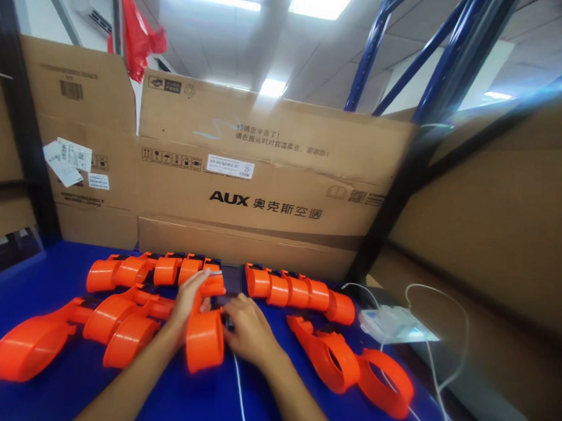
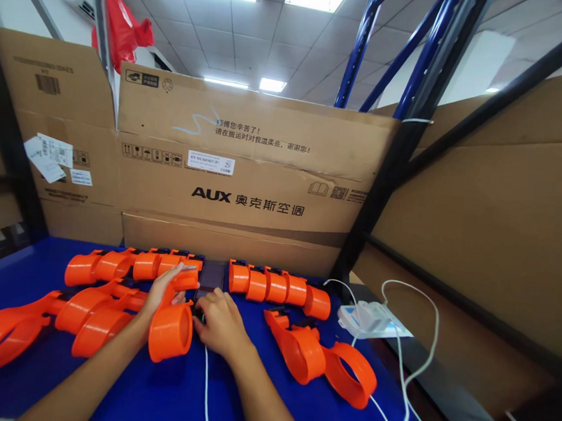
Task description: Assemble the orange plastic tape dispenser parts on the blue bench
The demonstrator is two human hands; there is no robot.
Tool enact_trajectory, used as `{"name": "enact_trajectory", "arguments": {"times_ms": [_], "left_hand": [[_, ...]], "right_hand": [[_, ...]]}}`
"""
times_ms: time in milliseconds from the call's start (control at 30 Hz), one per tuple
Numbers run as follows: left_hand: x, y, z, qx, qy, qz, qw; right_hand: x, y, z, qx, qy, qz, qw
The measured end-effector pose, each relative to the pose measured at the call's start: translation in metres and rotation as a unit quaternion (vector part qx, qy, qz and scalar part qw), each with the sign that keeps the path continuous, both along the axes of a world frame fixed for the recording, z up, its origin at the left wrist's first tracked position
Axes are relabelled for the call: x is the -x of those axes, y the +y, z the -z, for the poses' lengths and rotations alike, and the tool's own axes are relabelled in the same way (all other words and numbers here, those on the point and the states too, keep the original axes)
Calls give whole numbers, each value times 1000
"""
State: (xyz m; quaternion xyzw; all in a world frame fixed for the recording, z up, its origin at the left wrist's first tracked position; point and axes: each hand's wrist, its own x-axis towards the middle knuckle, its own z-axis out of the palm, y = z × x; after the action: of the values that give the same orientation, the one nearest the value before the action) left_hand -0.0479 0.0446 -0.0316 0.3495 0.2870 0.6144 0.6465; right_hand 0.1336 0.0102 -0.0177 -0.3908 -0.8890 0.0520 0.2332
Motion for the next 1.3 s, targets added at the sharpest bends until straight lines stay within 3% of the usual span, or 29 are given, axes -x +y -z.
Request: {"name": "enact_trajectory", "arguments": {"times_ms": [167,433,667,833,1033,1300], "left_hand": [[-9,-7,0,-19,49,-42,998],[-14,-13,-2,-28,89,-48,995],[-17,-20,-4,-44,137,-18,989],[-21,-26,-6,-71,164,17,984],[-25,-29,-5,-91,180,55,978],[-29,-40,-18,-119,141,56,981]], "right_hand": [[2,7,2,4,-2,0,1000],[-6,6,0,12,79,-4,997],[-21,5,-12,13,235,18,972],[-16,4,-9,38,320,26,946],[-15,10,-6,75,366,19,928],[-21,17,-6,88,414,32,905]]}}
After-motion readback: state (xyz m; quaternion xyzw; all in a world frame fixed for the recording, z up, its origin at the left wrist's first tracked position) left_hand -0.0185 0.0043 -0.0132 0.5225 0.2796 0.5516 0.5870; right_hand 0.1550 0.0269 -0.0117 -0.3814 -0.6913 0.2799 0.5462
